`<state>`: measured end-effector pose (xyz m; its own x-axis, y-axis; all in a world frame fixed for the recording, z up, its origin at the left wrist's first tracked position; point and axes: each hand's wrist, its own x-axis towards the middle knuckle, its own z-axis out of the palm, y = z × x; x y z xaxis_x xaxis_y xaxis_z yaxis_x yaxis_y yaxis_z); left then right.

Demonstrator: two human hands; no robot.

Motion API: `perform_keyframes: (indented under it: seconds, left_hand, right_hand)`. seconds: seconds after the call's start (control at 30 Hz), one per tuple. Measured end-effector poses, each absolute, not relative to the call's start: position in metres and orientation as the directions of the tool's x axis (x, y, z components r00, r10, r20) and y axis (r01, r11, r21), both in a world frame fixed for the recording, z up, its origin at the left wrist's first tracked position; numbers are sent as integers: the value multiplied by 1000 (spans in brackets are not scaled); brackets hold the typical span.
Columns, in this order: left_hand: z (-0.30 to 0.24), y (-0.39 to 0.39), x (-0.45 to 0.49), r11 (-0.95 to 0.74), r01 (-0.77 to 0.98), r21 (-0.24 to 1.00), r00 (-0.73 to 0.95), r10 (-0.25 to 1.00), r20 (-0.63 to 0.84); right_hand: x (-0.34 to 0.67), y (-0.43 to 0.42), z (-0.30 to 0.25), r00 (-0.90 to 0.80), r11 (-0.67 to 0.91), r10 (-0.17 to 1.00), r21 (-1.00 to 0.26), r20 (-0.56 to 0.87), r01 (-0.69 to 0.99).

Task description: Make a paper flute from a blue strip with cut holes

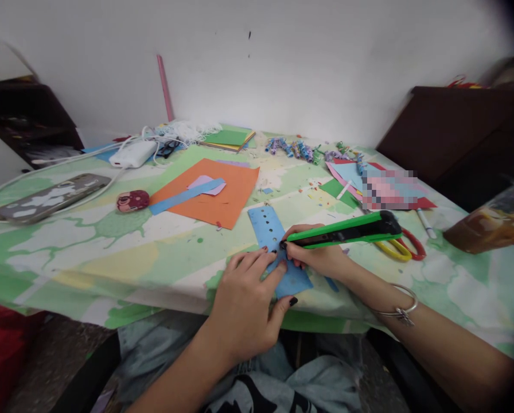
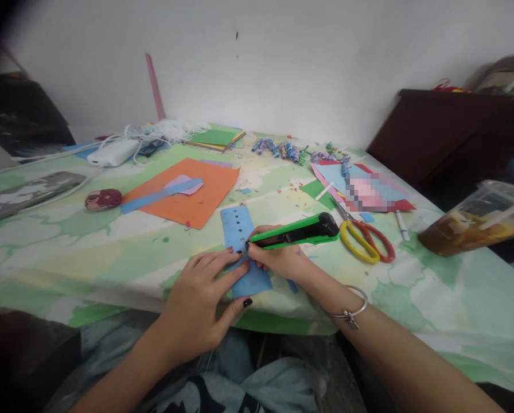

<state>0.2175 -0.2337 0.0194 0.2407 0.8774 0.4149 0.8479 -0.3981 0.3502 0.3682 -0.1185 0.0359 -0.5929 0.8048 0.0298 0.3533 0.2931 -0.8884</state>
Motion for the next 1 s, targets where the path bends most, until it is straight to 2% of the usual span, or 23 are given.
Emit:
perform_keyframes:
  seconds: [0.13,0.23,0.3,0.43,0.7,1.0]
  left_hand:
    - [43,-208,200,-381,792,478,265,919,294]
    - [59,-166,185,-230,877,422,118,954,274]
    - [64,-137,179,-178,900,397,118,978,169]
    - [62,-97,173,-189,873,449,175,982,73]
    - [63,-100,159,-77,831,550,57,997,53]
    - [58,-142,155,8,912,409,-44,996,78]
  right_hand:
    - [370,-118,35,-588,310,809,-865,23,393]
    - [372,-115,35,-626,366,777,-857,67,362]
    - [373,-113,36,-653,426,748,-842,122,330]
    - [375,-110,38,-680,467,720,-822,140,326]
    - [376,-111,42,-690,458,714,-825,119,332]
    - [377,-112,39,-700,275,714,-910,-24,311]
